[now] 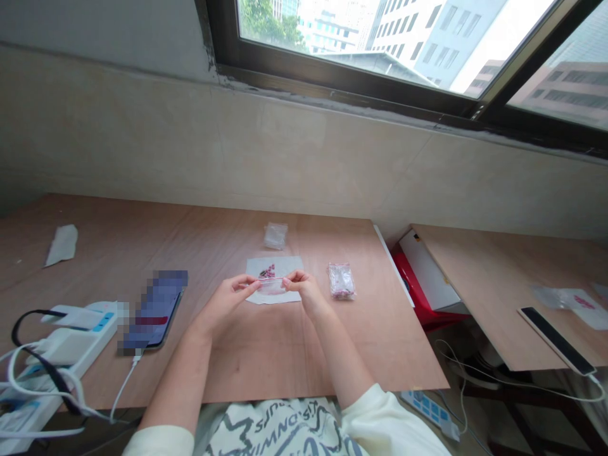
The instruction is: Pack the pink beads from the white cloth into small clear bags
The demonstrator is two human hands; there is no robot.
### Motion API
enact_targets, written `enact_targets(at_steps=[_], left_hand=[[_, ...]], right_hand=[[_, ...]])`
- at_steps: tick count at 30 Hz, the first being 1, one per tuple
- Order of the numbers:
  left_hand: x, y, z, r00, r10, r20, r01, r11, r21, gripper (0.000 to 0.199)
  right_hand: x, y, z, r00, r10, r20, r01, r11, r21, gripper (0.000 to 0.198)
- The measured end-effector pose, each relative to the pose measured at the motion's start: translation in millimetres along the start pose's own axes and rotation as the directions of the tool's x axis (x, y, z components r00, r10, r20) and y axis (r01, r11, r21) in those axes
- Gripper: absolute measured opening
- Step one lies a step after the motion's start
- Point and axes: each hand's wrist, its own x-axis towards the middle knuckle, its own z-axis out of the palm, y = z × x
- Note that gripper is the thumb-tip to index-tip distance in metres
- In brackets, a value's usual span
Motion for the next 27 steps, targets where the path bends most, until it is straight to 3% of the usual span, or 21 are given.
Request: enact_targets(at_steps=[5, 8, 10, 12, 15, 17, 19, 21, 23, 27], left_hand=[[1.9, -2.5, 6.0, 0.993, 0.043, -0.110, -0.052, 0.995, -0.084, 0.030], [4.3, -11.0, 11.1, 0.982, 0.028, -0.187, -0.052, 0.991, -0.125, 0.034], [6.7, -24.3, 11.4, 0.975, 0.013, -0.224, -0.040, 0.992, -0.116, 0.038], [9.6, -44.4, 9.0, 0.964, 0.014, -0.265, -0.032, 0.997, -0.067, 0.040], [12.0, -80.1, 3.3, 0.944, 0.004, -0.331, 0.022, 0.997, 0.075, 0.036], [11.6, -99.4, 0.6, 0.946, 0.034, -0.323, 0.018, 0.987, 0.157, 0.032], [10.4, -110.8, -0.2, 0.947, 0.096, -0.306, -0.029, 0.976, 0.217, 0.027], [9.4, -114.1, 0.3, 0.946, 0.126, -0.299, -0.049, 0.966, 0.254, 0.023], [8.7, -112.6, 1.1, 0.945, 0.137, -0.297, -0.053, 0.960, 0.275, 0.021], [7.5, -108.0, 1.7, 0.936, 0.168, -0.310, -0.072, 0.952, 0.297, 0.019]], right_hand=[[-10.0, 12.2, 9.0, 0.981, 0.014, 0.192, -0.021, 0.999, 0.032, 0.025], [-10.9, 30.8, 13.6, 0.980, 0.044, 0.195, -0.051, 0.998, 0.029, 0.029], [-7.3, 37.7, 9.6, 0.995, 0.047, 0.088, -0.049, 0.998, 0.024, 0.032], [-2.0, 36.1, -4.2, 0.995, 0.005, -0.103, -0.005, 1.000, 0.009, 0.033], [4.0, 21.8, -41.4, 0.902, -0.131, -0.411, 0.095, 0.990, -0.107, 0.029], [5.0, 11.0, -69.5, 0.815, -0.171, -0.553, 0.020, 0.963, -0.268, 0.023], [3.6, 3.6, -92.4, 0.722, -0.213, -0.659, -0.161, 0.874, -0.458, 0.019], [1.1, 0.6, -105.8, 0.669, -0.254, -0.699, -0.350, 0.722, -0.597, 0.017], [-1.0, 1.5, -110.2, 0.662, -0.273, -0.698, -0.455, 0.595, -0.663, 0.020], [-2.1, 8.6, -106.1, 0.651, -0.338, -0.679, -0.490, 0.496, -0.717, 0.028]])
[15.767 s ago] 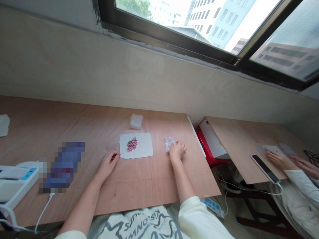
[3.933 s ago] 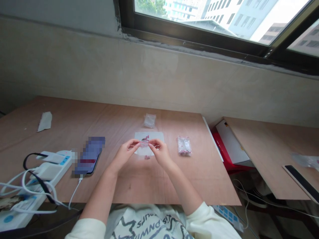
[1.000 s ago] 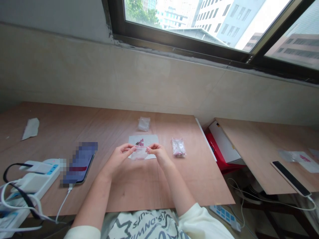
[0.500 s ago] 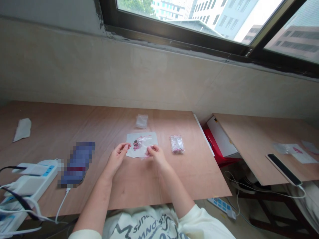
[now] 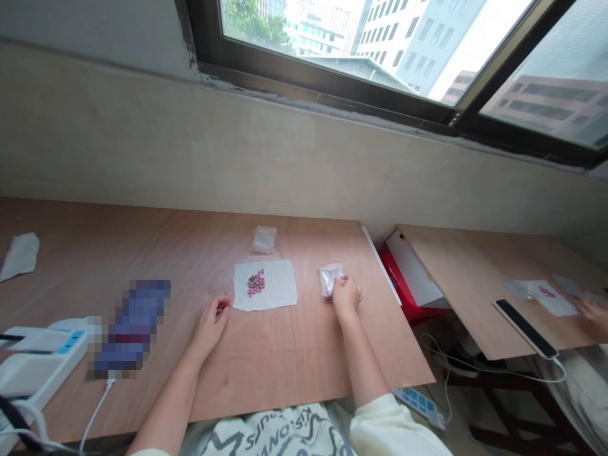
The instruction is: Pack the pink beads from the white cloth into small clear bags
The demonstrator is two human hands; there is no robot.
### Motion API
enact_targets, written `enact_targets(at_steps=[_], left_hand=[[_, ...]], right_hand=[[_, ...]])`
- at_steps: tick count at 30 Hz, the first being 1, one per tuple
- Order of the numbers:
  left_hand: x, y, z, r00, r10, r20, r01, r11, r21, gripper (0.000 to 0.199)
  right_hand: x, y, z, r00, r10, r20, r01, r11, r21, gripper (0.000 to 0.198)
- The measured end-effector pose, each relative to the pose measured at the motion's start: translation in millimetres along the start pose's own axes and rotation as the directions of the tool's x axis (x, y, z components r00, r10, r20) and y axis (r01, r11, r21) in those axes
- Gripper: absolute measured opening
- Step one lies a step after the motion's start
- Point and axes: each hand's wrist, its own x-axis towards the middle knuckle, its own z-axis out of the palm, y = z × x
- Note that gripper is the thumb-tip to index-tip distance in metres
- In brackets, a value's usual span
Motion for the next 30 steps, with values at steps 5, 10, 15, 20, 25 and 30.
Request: enact_targets(at_steps=[5, 10, 15, 20, 25, 30], left_hand=[[-1.6, -3.5, 0.9, 1.000, 0.014, -0.014, -0.014, 1.000, 0.007, 0.018], [-3.1, -7.0, 2.5, 0.999, 0.039, -0.016, -0.038, 0.999, 0.024, 0.015], [-3.9, -5.3, 1.5, 0.999, 0.042, -0.014, -0.041, 0.998, 0.044, 0.014], [-4.4, -5.8, 0.5, 0.999, 0.051, -0.017, -0.050, 0.997, 0.056, 0.014], [-4.3, -6.6, 1.2, 0.997, 0.070, -0.019, -0.068, 0.993, 0.095, 0.013], [-5.1, -4.0, 2.7, 0.997, 0.067, -0.036, -0.063, 0.994, 0.094, 0.012]], right_hand=[[-8.0, -4.2, 4.5, 0.978, 0.045, -0.204, -0.069, 0.991, -0.111, 0.036], [-19.1, -47.6, 6.9, 0.973, -0.098, -0.208, 0.087, 0.994, -0.061, 0.030], [-22.6, -124.0, 45.2, 0.843, -0.536, 0.056, 0.534, 0.845, 0.039, 0.040], [-8.2, -171.1, 92.5, 0.720, -0.638, 0.273, 0.674, 0.736, -0.061, 0.044], [8.4, -170.8, 103.1, 0.682, -0.615, 0.396, 0.695, 0.714, -0.089, 0.018], [19.1, -157.0, 96.7, 0.659, -0.637, 0.399, 0.690, 0.723, 0.014, 0.023]])
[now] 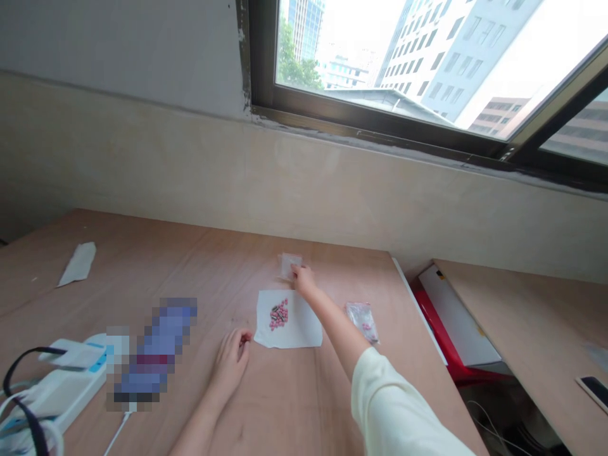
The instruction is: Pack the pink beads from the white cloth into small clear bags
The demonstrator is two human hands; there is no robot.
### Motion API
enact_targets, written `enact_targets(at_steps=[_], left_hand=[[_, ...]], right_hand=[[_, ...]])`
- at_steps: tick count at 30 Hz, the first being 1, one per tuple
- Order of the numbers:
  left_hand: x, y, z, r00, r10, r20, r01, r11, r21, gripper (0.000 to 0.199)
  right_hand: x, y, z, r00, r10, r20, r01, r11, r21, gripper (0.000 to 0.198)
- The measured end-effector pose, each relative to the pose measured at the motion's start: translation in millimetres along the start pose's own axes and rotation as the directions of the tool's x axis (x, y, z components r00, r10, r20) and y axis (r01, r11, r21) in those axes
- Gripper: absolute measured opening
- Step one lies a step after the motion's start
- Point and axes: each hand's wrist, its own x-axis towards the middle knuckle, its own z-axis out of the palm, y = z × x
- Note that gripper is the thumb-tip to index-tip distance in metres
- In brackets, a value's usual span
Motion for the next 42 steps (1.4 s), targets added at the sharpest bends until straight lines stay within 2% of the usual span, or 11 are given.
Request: enact_targets(at_steps=[3, 6, 8, 10, 13, 16, 19, 24, 32, 37, 42], left_hand=[[-0.8, 1.6, -0.2, 1.000, -0.004, 0.002, 0.004, 1.000, -0.019, 0.012], [-0.9, 2.1, -1.6, 1.000, -0.018, 0.006, 0.018, 0.998, -0.057, 0.012], [0.5, 2.9, -3.4, 0.998, -0.054, 0.012, 0.055, 0.993, -0.105, 0.012], [3.5, 6.6, -6.0, 0.991, -0.131, 0.026, 0.133, 0.977, -0.169, 0.012], [10.6, 23.0, -10.9, 0.966, -0.251, 0.065, 0.259, 0.924, -0.282, 0.019], [18.1, 50.1, -16.2, 0.963, -0.184, 0.199, 0.251, 0.880, -0.403, 0.030], [22.8, 75.3, -22.1, 0.938, -0.094, 0.333, 0.237, 0.876, -0.420, 0.030], [20.7, 93.0, -35.1, 0.922, -0.067, 0.381, 0.257, 0.841, -0.476, 0.025], [10.1, 87.8, -39.5, 0.912, -0.108, 0.397, 0.299, 0.835, -0.461, 0.024], [11.9, 89.7, -41.2, 0.925, -0.063, 0.375, 0.222, 0.891, -0.396, 0.019], [16.6, 101.0, -47.4, 0.927, -0.021, 0.373, 0.165, 0.919, -0.357, 0.016]], right_hand=[[-0.5, 3.5, -8.2, 1.000, -0.004, -0.004, 0.004, 1.000, 0.020, 0.028], [-8.4, 2.6, -24.0, 0.978, 0.066, -0.196, -0.035, 0.987, 0.157, 0.031], [-24.5, 2.1, -35.4, 0.905, 0.187, -0.381, -0.041, 0.933, 0.358, 0.030], [-50.1, 2.6, -42.2, 0.844, 0.290, -0.451, 0.021, 0.823, 0.568, 0.029], [-96.1, 4.2, -36.2, 0.881, 0.374, -0.290, 0.036, 0.558, 0.829, 0.025], [-132.2, 5.0, -15.8, 0.932, 0.353, 0.079, -0.173, 0.243, 0.955, 0.027], [-147.9, 4.6, 1.3, 0.919, 0.338, 0.203, -0.260, 0.132, 0.957, 0.030], [-145.5, 0.5, -0.6, 0.948, 0.278, 0.155, -0.211, 0.182, 0.961, 0.028], [-138.7, -9.6, 0.9, 0.952, 0.269, 0.148, -0.240, 0.354, 0.904, 0.024], [-144.2, -21.0, 0.1, 0.862, 0.480, -0.161, -0.193, 0.605, 0.773, 0.020], [-151.5, -45.3, -20.1, 0.997, 0.067, -0.034, -0.017, 0.638, 0.770, 0.015]])
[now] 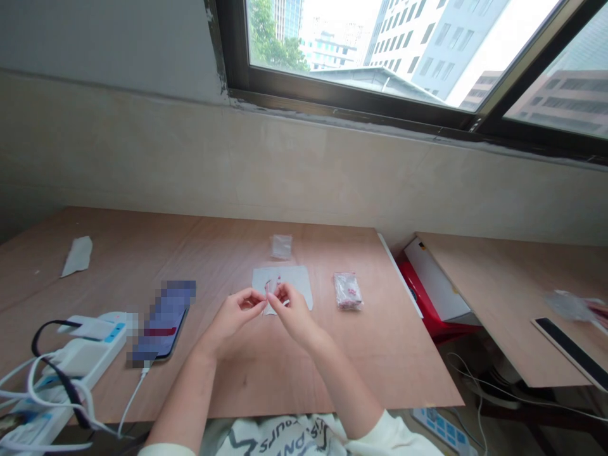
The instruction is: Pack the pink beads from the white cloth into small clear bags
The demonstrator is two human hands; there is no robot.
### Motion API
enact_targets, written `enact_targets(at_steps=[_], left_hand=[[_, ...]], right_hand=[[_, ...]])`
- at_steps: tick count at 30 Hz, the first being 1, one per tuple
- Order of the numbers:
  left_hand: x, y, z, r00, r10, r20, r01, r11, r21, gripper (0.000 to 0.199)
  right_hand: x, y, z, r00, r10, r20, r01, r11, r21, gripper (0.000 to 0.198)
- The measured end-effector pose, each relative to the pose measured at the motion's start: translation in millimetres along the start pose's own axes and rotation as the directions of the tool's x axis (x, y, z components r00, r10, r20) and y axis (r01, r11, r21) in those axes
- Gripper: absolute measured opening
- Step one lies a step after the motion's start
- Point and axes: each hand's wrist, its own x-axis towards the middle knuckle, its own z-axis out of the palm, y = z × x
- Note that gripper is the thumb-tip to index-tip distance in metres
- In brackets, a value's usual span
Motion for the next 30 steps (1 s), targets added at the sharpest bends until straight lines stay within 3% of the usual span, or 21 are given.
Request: enact_targets(at_steps=[6, 13, 15, 19, 21, 24, 27, 30], left_hand=[[3.0, 6.9, -2.1, 0.999, 0.024, 0.024, -0.025, 0.999, 0.035, 0.014], [-2.7, -7.9, 2.5, 0.998, 0.015, 0.063, -0.016, 1.000, 0.013, 0.017], [-3.0, -12.8, 2.9, 1.000, 0.013, -0.004, -0.013, 0.995, 0.103, 0.015], [-0.2, -16.5, -2.2, 0.970, 0.010, -0.243, 0.079, 0.932, 0.353, 0.011], [2.4, -16.2, -4.8, 0.962, 0.023, -0.273, 0.106, 0.888, 0.447, 0.010], [7.9, -16.9, -4.4, 0.965, 0.139, -0.222, 0.004, 0.838, 0.546, 0.003], [14.6, -18.9, -1.7, 0.959, 0.258, -0.119, -0.157, 0.829, 0.537, 0.026], [18.5, -17.5, -1.8, 0.960, 0.276, -0.051, -0.220, 0.853, 0.474, 0.045]], right_hand=[[2.7, -12.7, 0.5, 0.989, -0.005, 0.151, 0.010, 0.999, -0.030, 0.018], [0.8, -5.6, 0.8, 0.962, 0.092, 0.259, -0.114, 0.991, 0.072, 0.013], [0.3, -2.8, 1.3, 0.963, 0.126, 0.239, -0.135, 0.991, 0.020, 0.014], [1.6, 1.9, 1.9, 0.985, 0.146, 0.096, -0.127, 0.976, -0.178, 0.016], [2.8, 2.3, 3.6, 0.990, 0.131, 0.059, -0.114, 0.967, -0.229, 0.016], [4.8, 0.0, 8.3, 0.997, 0.056, 0.056, -0.041, 0.970, -0.240, 0.015], [6.8, -3.4, 10.9, 0.994, -0.004, 0.113, 0.031, 0.972, -0.232, 0.015], [8.6, -4.1, 7.7, 0.991, 0.032, 0.131, 0.001, 0.969, -0.245, 0.015]])
